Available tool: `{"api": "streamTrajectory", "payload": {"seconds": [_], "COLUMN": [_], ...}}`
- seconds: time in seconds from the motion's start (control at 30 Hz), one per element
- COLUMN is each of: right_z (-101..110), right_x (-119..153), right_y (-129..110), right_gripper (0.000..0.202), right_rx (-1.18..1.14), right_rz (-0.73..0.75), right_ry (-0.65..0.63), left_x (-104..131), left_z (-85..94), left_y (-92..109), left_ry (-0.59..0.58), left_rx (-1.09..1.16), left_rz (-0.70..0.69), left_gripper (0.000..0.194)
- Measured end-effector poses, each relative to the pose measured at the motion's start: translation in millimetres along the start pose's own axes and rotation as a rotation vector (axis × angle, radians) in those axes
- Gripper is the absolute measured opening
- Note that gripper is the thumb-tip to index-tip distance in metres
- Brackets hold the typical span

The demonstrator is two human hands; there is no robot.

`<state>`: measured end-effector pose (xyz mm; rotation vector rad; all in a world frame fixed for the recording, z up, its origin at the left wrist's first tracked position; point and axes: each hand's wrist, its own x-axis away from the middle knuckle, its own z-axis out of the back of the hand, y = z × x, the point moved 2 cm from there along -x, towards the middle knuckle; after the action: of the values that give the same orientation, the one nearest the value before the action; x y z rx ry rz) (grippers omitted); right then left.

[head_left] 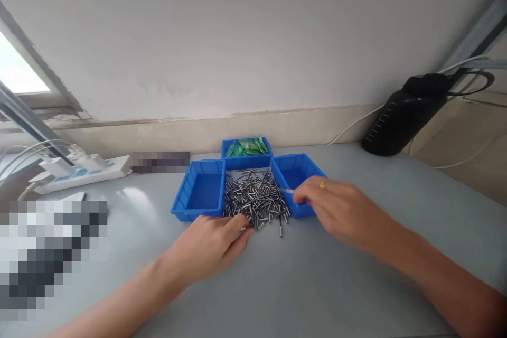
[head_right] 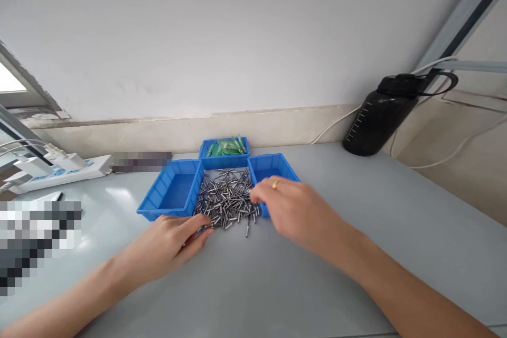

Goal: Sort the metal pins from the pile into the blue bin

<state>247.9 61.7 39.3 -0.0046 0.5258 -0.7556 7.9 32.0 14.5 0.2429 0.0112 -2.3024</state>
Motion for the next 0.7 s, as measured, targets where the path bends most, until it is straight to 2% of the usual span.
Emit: {"api": "streamTrajectory", "payload": {"seconds": [0.1, 0.17, 0.23, 0.33, 0.43, 0.57, 0.7], "right_z": [8.1, 8.8, 5.9, -2.1, -11.7, -25.9, -34.5], "right_x": [-2.0, -3.1, -3.4, -0.5, 4.9, 8.4, 6.8], "right_y": [24.8, 32.9, 29.5, 6.5, -18.1, -27.5, -24.0], "right_gripper": [0.035, 0.038, 0.037, 0.03, 0.024, 0.013, 0.012], "right_rx": [0.143, 0.164, 0.114, 0.016, -0.024, -0.002, 0.014], "right_rz": [-0.204, -0.263, -0.236, -0.085, -0.011, -0.113, -0.145], "right_ry": [0.032, 0.022, 0.011, -0.028, -0.179, -0.467, -0.54], "left_x": [-0.5, -1.2, -1.7, -1.9, -1.1, -0.7, -1.2], "left_z": [-2.1, -3.8, -5.1, -6.9, -9.3, -11.8, -10.9], "left_y": [-2.7, -2.9, -1.5, 1.9, 4.8, 5.7, 5.5], "left_ry": [-0.056, -0.102, -0.12, -0.119, -0.13, -0.152, -0.152], "left_rx": [-0.119, -0.146, -0.138, -0.098, -0.056, -0.043, -0.011], "left_rz": [-0.051, -0.082, -0.108, -0.132, -0.166, -0.192, -0.195], "left_gripper": [0.027, 0.026, 0.026, 0.026, 0.023, 0.021, 0.024]}}
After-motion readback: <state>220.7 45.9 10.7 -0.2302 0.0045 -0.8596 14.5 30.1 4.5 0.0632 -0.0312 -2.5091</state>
